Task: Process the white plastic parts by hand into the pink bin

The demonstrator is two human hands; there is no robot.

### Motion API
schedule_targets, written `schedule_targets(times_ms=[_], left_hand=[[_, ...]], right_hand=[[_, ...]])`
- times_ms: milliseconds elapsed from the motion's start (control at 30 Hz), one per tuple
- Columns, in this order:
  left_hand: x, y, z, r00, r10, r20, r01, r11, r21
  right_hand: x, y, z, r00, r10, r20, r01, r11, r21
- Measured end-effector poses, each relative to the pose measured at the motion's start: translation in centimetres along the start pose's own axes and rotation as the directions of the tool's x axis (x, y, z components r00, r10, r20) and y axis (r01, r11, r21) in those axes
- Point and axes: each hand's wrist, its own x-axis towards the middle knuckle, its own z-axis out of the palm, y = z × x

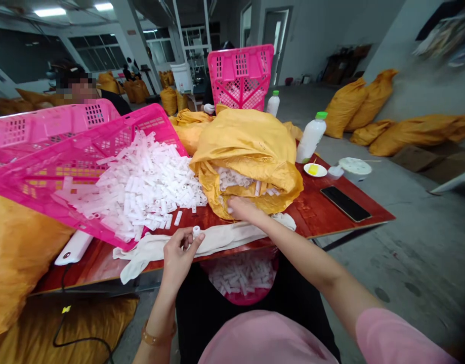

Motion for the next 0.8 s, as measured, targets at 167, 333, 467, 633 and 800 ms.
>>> schedule_targets(times_ms=[167,333,467,633,800], left_hand=[[-0.6,0.4,-0.3,0.996,-0.082,0.045,0.083,0.996,-0.016],[-0.3,1.4,1.7,0.976,-0.106,0.191,0.103,0.994,0.026],[-0.5,3.4,3.2,0.98,0.037,0.193,-0.041,0.999,0.021],[-1.4,4.6,4.1,0.999,0.01,0.039,-0.008,0.999,-0.044],[-1.9,4.5,4.2,0.982,0.056,0.182,-0.051,0.998,-0.033]], right_hand=[[-4.2,5.3,-2.8,0.951,0.173,-0.255,-0.116,0.968,0.224],[-10.2,5.6,-0.5,0.99,0.126,-0.06,0.022,0.29,0.957],[-13.3,2.3,1.9,0.995,0.014,0.101,-0.1,-0.058,0.993],[-14.6,-0.2,2.7,0.989,-0.099,0.111,-0.123,-0.13,0.984],[-15.3,-0.7,2.8,0.994,-0.062,-0.085,0.1,0.29,0.952]])
